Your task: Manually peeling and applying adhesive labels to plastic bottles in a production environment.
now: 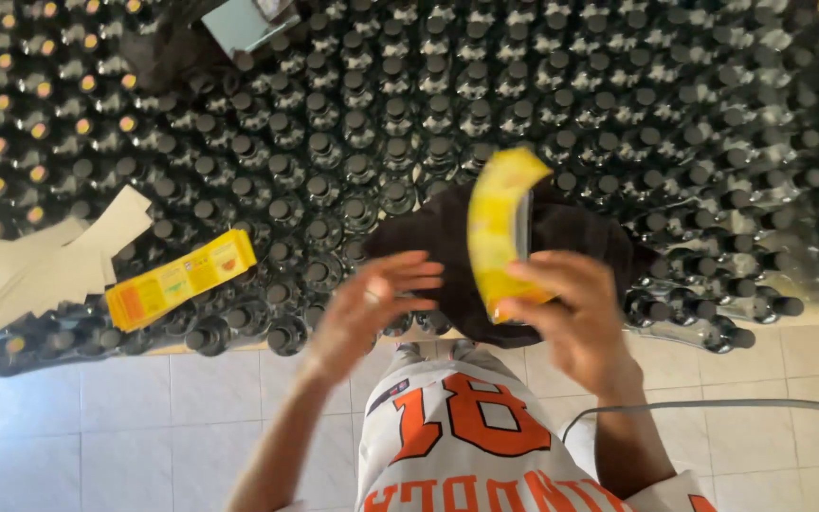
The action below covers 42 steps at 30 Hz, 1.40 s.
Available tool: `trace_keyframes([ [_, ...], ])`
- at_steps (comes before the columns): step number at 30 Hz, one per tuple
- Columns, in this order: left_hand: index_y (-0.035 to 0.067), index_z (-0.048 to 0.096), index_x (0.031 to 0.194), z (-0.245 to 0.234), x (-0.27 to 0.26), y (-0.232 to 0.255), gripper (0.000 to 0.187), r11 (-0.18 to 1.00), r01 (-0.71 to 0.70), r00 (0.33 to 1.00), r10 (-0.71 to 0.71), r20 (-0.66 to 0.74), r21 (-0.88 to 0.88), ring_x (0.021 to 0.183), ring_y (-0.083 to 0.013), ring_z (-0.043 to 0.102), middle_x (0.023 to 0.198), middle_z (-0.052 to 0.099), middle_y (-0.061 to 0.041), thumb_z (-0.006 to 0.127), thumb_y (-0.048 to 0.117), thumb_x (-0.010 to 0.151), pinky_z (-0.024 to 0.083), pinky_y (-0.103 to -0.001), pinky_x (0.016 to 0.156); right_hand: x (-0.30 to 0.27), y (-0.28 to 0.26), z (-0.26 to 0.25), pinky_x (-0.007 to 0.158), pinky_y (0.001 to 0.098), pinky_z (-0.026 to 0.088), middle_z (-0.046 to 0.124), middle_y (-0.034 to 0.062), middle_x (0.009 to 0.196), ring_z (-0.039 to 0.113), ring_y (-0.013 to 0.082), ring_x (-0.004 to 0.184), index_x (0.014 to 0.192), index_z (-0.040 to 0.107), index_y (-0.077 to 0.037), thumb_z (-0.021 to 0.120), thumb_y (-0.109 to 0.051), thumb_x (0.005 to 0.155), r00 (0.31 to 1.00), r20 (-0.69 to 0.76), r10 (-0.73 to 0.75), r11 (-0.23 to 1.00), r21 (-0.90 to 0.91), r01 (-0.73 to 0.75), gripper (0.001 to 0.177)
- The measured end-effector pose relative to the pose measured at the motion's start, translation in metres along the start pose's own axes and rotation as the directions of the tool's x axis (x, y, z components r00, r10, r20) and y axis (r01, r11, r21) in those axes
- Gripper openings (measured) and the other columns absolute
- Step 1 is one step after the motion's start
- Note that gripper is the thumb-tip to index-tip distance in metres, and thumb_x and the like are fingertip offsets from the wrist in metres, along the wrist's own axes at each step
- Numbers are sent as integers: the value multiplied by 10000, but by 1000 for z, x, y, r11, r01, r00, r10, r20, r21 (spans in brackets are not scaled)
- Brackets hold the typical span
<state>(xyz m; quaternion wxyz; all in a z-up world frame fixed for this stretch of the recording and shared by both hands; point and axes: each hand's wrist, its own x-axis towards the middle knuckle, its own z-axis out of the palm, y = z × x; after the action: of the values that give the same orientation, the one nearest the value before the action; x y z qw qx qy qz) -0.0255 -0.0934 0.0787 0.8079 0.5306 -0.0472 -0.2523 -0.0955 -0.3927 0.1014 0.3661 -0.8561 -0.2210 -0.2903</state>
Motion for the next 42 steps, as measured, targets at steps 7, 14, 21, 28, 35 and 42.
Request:
trace_keyframes([
  [7, -44, 579, 1481, 63, 16, -42, 523, 956, 67, 998, -67, 12, -286, 1248, -314, 677, 1379, 658, -228, 630, 292, 1083, 579, -452, 1053, -15, -14, -19, 1134, 491, 504, 683, 110, 1490, 589, 409, 1392, 1191, 814, -286, 583, -146, 1093, 976, 217, -37, 997, -57, 50, 287],
  [14, -96, 535, 1470, 73, 28, -103, 488, 900, 114, 982, -166, -90, -421, 1228, -394, 681, 1398, 613, -330, 675, 166, 1083, 618, -424, 980, -42, 17, -49, 1094, 517, 546, 722, 167, 1425, 669, 423, 1282, 1008, 863, -168, 762, -132, 973, 984, 105, 142, 989, 36, -146, 113],
  [21, -79, 546, 1422, 99, 19, -94, 482, 905, 45, 953, -166, -253, -424, 1207, -380, 690, 1328, 649, -309, 737, 116, 1025, 651, -441, 930, -86, 42, -56, 742, 392, 673, 808, 179, 959, 802, 261, 734, 1228, 708, 76, 794, 38, 963, 759, -24, 651, 740, 244, -627, 280],
  [28, -62, 596, 1386, 85, -1, -126, 399, 884, 63, 938, -211, -275, -464, 1121, -349, 720, 1289, 674, -267, 696, 109, 1040, 674, -476, 915, -96, 39, -24, 715, 365, 666, 751, 224, 1162, 811, 297, 864, 1179, 742, 84, 714, 101, 966, 715, 75, 695, 620, 443, -648, 216],
  [35, 22, 625, 1303, 19, -32, -260, 330, 848, 54, 937, -225, -267, -527, 1053, -340, 728, 1197, 721, -222, 725, 141, 1012, 651, -503, 931, -55, 28, 22, 875, 492, 657, 530, 305, 1423, 706, 429, 1130, 1648, 392, 23, 729, -535, 1003, 605, 157, 781, 601, 76, -796, 917],
  [42, 78, 616, 1253, 57, -28, -154, 297, 841, 123, 950, -253, -182, -526, 988, -176, 634, 1090, 624, -122, 758, 184, 1014, 561, -347, 894, 9, 24, 52, 768, 619, 670, 437, 255, 1485, 662, 480, 1287, 1700, 296, 5, 823, -624, 898, 486, 261, 834, 550, -458, -698, 1147],
])
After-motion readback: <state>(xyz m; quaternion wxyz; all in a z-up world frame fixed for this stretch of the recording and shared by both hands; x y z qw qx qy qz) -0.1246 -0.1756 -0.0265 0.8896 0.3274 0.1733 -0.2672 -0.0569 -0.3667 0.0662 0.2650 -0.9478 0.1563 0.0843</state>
